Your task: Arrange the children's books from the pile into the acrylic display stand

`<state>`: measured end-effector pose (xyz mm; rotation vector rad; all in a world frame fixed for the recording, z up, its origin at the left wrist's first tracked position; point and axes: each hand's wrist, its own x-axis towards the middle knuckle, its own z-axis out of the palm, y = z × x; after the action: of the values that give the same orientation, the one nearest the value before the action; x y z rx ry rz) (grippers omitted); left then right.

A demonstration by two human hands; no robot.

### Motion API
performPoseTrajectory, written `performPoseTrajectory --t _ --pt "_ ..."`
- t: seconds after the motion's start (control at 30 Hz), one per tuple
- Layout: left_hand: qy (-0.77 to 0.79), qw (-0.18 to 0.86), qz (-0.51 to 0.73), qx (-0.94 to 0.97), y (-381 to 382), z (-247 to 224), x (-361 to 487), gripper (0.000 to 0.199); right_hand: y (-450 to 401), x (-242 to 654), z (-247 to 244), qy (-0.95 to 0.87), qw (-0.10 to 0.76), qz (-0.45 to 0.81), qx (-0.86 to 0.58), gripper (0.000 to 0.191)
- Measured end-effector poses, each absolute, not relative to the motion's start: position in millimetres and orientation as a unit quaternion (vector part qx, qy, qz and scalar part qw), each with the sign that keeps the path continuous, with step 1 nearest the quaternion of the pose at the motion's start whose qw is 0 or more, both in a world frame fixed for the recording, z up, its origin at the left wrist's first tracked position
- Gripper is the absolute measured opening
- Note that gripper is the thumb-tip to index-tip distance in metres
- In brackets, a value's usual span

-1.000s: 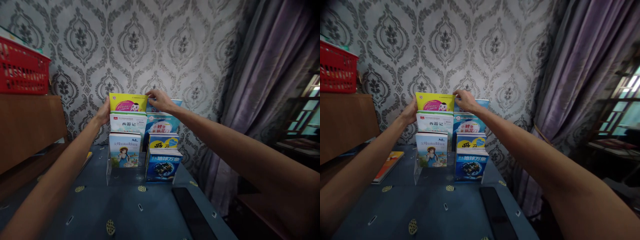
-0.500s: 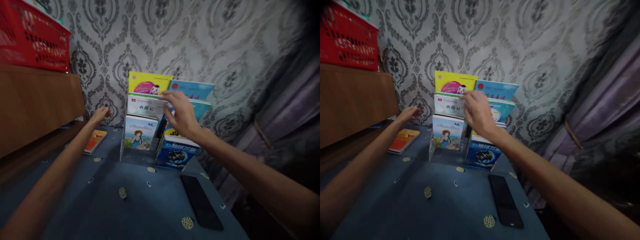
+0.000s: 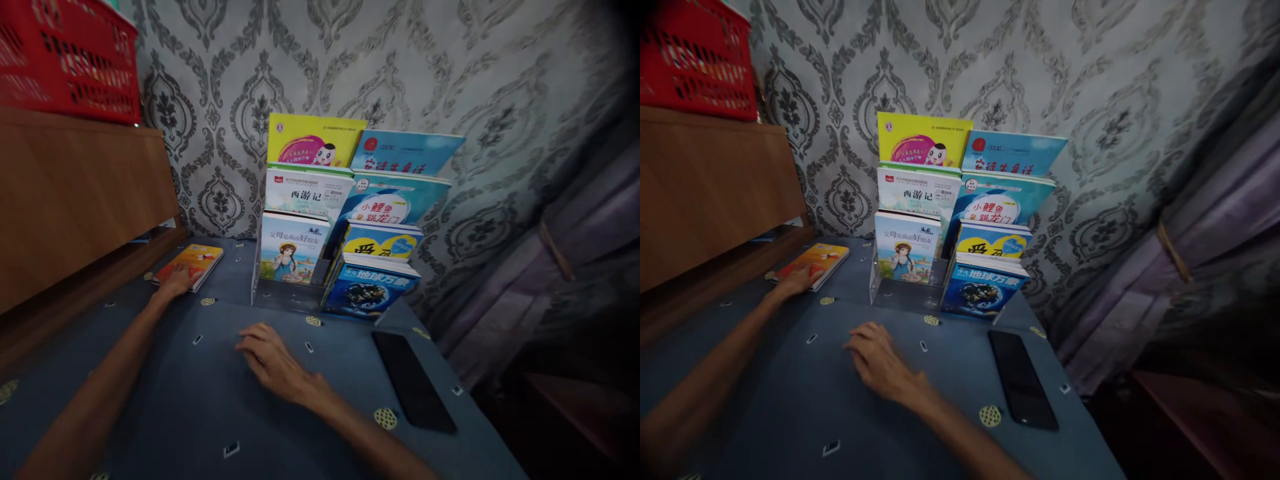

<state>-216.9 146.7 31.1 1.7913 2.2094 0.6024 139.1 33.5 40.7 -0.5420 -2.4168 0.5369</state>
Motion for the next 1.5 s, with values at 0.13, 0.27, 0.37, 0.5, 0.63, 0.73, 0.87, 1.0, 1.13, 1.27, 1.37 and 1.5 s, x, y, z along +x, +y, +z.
performPoseTrajectory --t 0.13,0.27,0.37,0.5,0.63,0.73,0.87,1.0,1.13,1.27,1.37,1.5 --pt "0.799 0.065 0.148 0.58 138 27 -214 0.073 33 135 11 -0.893 0.303 0.245 -0.225 0.025" --pt "0.811 0.027 0.107 0.575 124 26 -204 0.07 30 138 -17 -0.877 0.324 0.271 -0.23 0.025" --pt "0.808 0.004 0.087 0.583 108 26 -192 0.066 28 140 -26 -0.872 0.32 0.285 -0.236 0.026" --pt "0.805 -0.05 0.045 0.589 88 33 -178 0.061 29 141 -26 -0.873 0.304 0.295 -0.241 0.024" --pt "0.805 -0.071 0.03 0.589 89 46 -180 0.064 29 142 -29 -0.878 0.316 0.278 -0.227 0.025" --pt "0.812 -0.066 0.034 0.579 101 48 -192 0.06 28 142 -30 -0.878 0.327 0.269 -0.224 0.024" --pt "0.805 -0.047 0.028 0.591 113 42 -202 0.059 28 141 -28 -0.876 0.322 0.276 -0.228 0.024" --pt "0.795 -0.046 0.024 0.604 107 36 -198 0.059 29 141 -25 -0.876 0.315 0.285 -0.229 0.024" --pt "0.783 -0.058 0.023 0.619 84 37 -186 0.059 30 141 -27 -0.874 0.325 0.284 -0.226 0.025" --pt "0.77 -0.076 0.001 0.633 65 48 -171 0.06 31 140 -27 -0.86 0.345 0.295 -0.232 0.025" --pt "0.77 -0.08 -0.017 0.633 69 56 -165 0.06 31 139 -26 -0.856 0.352 0.3 -0.23 0.025" --pt "0.754 -0.083 0.017 0.651 100 54 -167 0.055 31 139 -21 -0.855 0.347 0.303 -0.237 0.025"
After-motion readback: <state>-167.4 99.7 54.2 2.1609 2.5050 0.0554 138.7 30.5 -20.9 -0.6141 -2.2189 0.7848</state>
